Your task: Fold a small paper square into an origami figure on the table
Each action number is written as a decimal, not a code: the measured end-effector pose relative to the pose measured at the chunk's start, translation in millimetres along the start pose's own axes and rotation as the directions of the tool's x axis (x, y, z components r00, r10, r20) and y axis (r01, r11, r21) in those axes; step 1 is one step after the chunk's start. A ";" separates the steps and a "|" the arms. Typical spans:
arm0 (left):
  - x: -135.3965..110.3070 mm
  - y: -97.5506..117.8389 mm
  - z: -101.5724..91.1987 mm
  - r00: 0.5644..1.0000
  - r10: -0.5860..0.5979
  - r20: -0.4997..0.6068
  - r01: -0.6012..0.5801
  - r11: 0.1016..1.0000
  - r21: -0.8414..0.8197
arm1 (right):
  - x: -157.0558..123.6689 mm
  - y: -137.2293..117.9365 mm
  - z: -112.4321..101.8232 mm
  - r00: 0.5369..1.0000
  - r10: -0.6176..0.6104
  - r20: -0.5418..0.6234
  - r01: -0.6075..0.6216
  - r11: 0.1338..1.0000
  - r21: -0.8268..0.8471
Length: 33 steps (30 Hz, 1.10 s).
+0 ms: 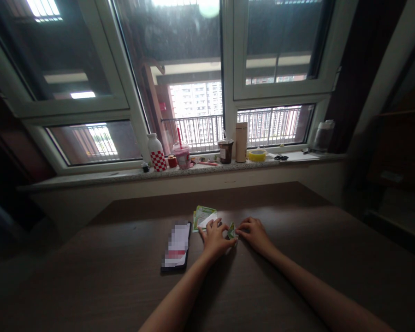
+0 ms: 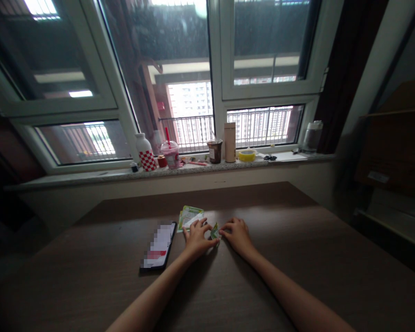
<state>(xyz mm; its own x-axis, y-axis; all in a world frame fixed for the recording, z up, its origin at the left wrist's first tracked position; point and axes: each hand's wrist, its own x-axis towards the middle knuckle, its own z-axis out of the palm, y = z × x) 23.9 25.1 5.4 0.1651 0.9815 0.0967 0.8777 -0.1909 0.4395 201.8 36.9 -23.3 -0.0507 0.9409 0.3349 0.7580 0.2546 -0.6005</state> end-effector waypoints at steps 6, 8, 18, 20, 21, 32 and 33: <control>-0.5 2.2 -2.2 1.000 -0.005 0.011 0.005 1.000 0.005 | -3.9 -9.2 -3.2 0.999 -0.051 0.015 0.053 0.992 -0.118; -0.3 1.7 -1.6 1.000 0.000 0.005 0.000 1.000 0.000 | -5.4 -13.3 -3.2 0.997 -0.076 0.022 0.079 0.980 -0.183; -1.0 1.5 -0.8 1.000 0.005 0.010 -0.005 1.000 0.023 | -3.7 -8.4 -0.6 0.999 -0.037 -0.006 0.037 0.994 -0.105; -1.1 0.9 0.1 1.000 0.019 0.002 -0.019 1.000 0.017 | -2.8 -6.2 -1.1 1.000 -0.024 -0.012 0.023 0.998 -0.057; -1.1 0.4 0.7 1.000 0.024 -0.003 -0.024 1.000 0.011 | -2.5 -5.6 -1.3 1.000 -0.019 -0.015 0.019 0.999 -0.039; -0.8 -2.2 4.6 0.996 0.083 -0.027 -0.083 0.996 -0.017 | -3.0 -5.9 -1.8 0.997 -0.014 -0.078 0.018 0.999 0.052; -0.8 -1.9 4.3 0.996 0.081 -0.024 -0.081 0.997 -0.015 | -2.9 -5.6 -2.1 0.997 -0.011 -0.076 0.016 0.998 0.058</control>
<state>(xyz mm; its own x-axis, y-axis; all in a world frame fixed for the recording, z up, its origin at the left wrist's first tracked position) 24.0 24.8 0.6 0.2246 0.9622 0.1537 0.8545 -0.2703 0.4436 199.1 32.3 -19.4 -0.0096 0.9181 0.3962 0.7178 0.2822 -0.6365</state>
